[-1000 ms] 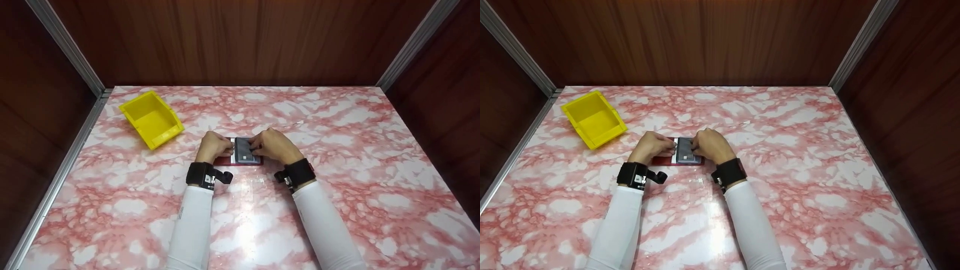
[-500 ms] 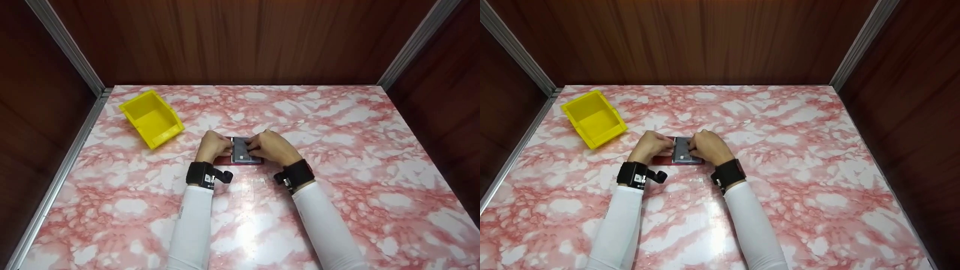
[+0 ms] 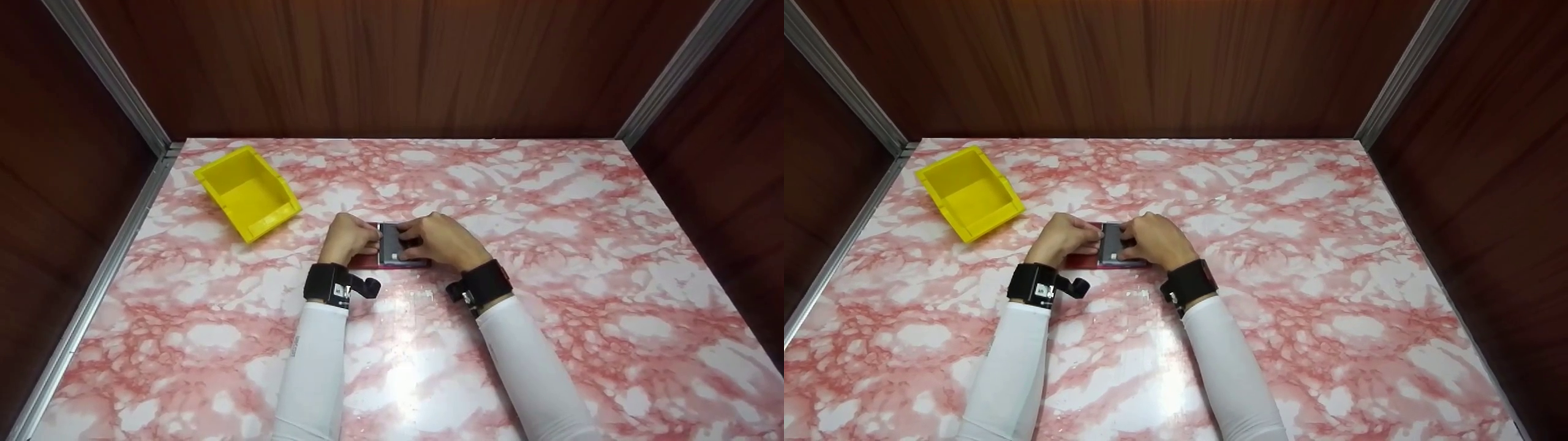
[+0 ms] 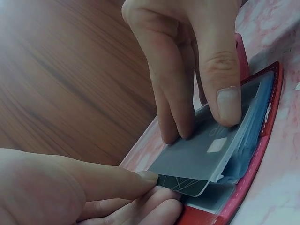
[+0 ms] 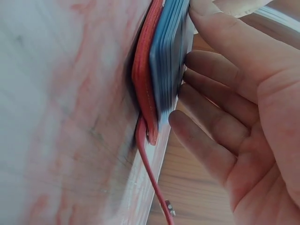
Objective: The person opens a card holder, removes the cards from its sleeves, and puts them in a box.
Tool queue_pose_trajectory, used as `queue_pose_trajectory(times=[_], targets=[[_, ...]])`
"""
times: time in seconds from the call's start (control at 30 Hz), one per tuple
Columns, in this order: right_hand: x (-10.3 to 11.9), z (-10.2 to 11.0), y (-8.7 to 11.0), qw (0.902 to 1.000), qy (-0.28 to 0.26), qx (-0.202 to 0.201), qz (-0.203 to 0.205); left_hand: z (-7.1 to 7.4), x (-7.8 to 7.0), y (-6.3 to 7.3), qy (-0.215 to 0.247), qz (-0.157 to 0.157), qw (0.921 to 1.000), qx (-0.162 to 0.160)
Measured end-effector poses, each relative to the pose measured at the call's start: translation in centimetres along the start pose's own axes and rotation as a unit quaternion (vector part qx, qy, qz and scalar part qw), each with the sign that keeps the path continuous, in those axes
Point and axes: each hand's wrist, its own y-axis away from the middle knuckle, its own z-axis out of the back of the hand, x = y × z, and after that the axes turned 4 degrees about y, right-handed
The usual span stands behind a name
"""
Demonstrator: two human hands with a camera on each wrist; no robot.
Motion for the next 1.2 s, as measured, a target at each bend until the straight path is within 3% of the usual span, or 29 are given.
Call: queue_pose_trajectory(times=[0.33,0.63,0.8,1.2], targets=[[-0.5,0.1,0.3,0.9995,-0.021,0.008,-0.023,0.0,-0.4,0.3,0.005,0.007,0.9999,-0.014],[-0.3,0.0,0.2,0.9998,-0.011,0.003,-0.015,1.2,-0.5,0.4,-0.008,0.02,0.9987,-0.047],[0.0,0.2,0.2,0.9998,0.0,0.008,-0.018,1.1,-0.5,0.5,-0.022,0.027,0.9988,-0.035],[0.4,0.3,0.2,0.9989,-0.011,-0.001,0.047,0.6,-0.4,0.2,-0.065,0.02,0.9969,-0.039]])
